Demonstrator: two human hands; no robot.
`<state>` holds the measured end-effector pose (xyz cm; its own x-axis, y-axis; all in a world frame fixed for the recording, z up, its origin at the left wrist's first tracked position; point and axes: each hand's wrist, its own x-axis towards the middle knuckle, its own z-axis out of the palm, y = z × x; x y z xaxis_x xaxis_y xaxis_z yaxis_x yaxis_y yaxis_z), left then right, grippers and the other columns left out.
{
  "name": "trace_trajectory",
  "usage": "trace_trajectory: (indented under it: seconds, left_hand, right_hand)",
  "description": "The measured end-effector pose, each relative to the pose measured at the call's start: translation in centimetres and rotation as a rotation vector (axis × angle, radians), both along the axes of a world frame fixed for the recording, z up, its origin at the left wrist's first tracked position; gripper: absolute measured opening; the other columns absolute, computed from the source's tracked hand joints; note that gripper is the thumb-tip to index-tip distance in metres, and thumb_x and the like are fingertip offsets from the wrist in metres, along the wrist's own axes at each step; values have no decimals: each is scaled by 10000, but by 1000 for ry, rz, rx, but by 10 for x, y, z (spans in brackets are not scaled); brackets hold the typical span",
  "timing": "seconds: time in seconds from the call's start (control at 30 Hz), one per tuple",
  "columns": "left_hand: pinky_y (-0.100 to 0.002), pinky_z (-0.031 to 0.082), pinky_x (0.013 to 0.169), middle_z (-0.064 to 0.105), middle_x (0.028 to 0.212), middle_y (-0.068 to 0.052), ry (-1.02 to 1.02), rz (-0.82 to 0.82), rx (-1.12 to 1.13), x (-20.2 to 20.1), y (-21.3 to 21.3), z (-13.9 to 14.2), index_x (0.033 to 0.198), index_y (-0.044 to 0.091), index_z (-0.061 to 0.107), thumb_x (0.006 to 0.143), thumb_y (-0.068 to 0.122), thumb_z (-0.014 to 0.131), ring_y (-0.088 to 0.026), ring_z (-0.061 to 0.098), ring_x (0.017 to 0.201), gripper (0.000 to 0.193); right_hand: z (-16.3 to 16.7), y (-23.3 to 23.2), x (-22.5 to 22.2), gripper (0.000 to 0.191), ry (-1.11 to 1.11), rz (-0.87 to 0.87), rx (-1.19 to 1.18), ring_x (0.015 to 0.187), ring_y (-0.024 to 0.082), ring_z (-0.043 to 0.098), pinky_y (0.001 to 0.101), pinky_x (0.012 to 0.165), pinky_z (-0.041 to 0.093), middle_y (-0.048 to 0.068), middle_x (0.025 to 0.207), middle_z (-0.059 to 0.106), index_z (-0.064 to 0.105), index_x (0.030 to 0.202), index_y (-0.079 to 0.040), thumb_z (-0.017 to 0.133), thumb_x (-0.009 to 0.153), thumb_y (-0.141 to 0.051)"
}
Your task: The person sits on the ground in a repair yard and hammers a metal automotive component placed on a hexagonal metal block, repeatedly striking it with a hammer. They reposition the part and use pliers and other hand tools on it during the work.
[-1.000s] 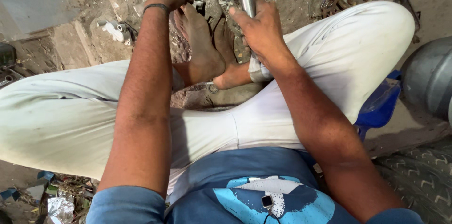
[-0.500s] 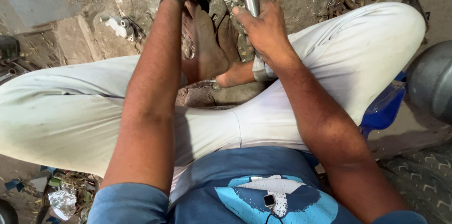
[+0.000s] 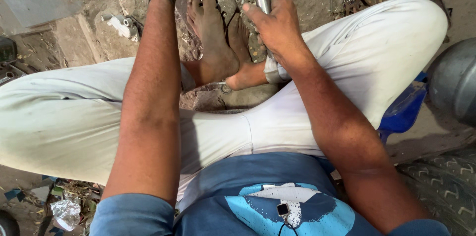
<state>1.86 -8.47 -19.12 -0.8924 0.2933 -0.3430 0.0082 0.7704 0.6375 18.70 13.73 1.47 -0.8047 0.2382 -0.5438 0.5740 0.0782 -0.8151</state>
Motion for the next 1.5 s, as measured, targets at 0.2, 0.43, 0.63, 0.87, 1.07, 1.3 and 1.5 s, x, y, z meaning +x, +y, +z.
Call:
trace_trajectory:
  seconds: [0.2,0.43,0.63,0.87,1.07,1.3,1.5]
  left_hand:
    - [-357,628,781,767,1017,-93,-57,-69,-5,15,2,9,1059,88,756,702,262,950,-219,748,904,442]
    - [-419,584,749,749,981,-154,136,-138,-95,25,12,7,1079,116,763,674,222,957,-327,717,878,461]
    - [-433,585,752,762,1004,-140,75,-187,-82,17,3,0,1097,100,757,765,217,924,-306,728,891,390]
    - [-445,591,784,750,1019,-200,-149,-388,-321,-1,0,-4,1133,79,761,727,145,880,-330,728,913,429]
    - [-454,582,769,742,1017,-184,-162,-175,-242,6,-10,-11,1165,91,737,856,331,859,-321,721,899,409]
    - [-403,601,778,761,989,-154,-56,-90,-122,13,-11,-16,1115,69,745,809,326,886,-269,742,878,424]
    - [-419,595,758,752,963,-178,-176,-53,-153,6,-14,-17,1064,51,747,832,372,857,-295,741,846,411]
  right_hand:
    - [0,-2,0,272,-24,15,-19,468,63,525,253,392,451,-27,647,564,645,980,5,753,927,-239]
    - [1,-2,-2,257,-28,36,-2,477,59,516,254,404,443,-24,643,557,655,950,-2,747,940,-241]
    - [0,-4,-1,251,-42,20,-17,473,56,518,253,400,441,-32,649,562,647,952,-14,755,935,-240]
    - [2,-6,-2,236,-64,34,-6,452,51,510,246,382,424,-32,629,553,643,975,-19,743,936,-229]
    - [6,-7,-1,204,-84,54,-40,454,40,496,231,385,435,-39,633,534,639,957,-22,718,962,-210]
    - [4,-9,-2,182,-88,52,-39,449,40,504,232,379,432,-38,622,544,634,925,-42,721,961,-198]
    - [5,-10,0,210,-50,43,-58,440,58,500,248,374,415,-29,630,541,628,924,-28,733,954,-208]
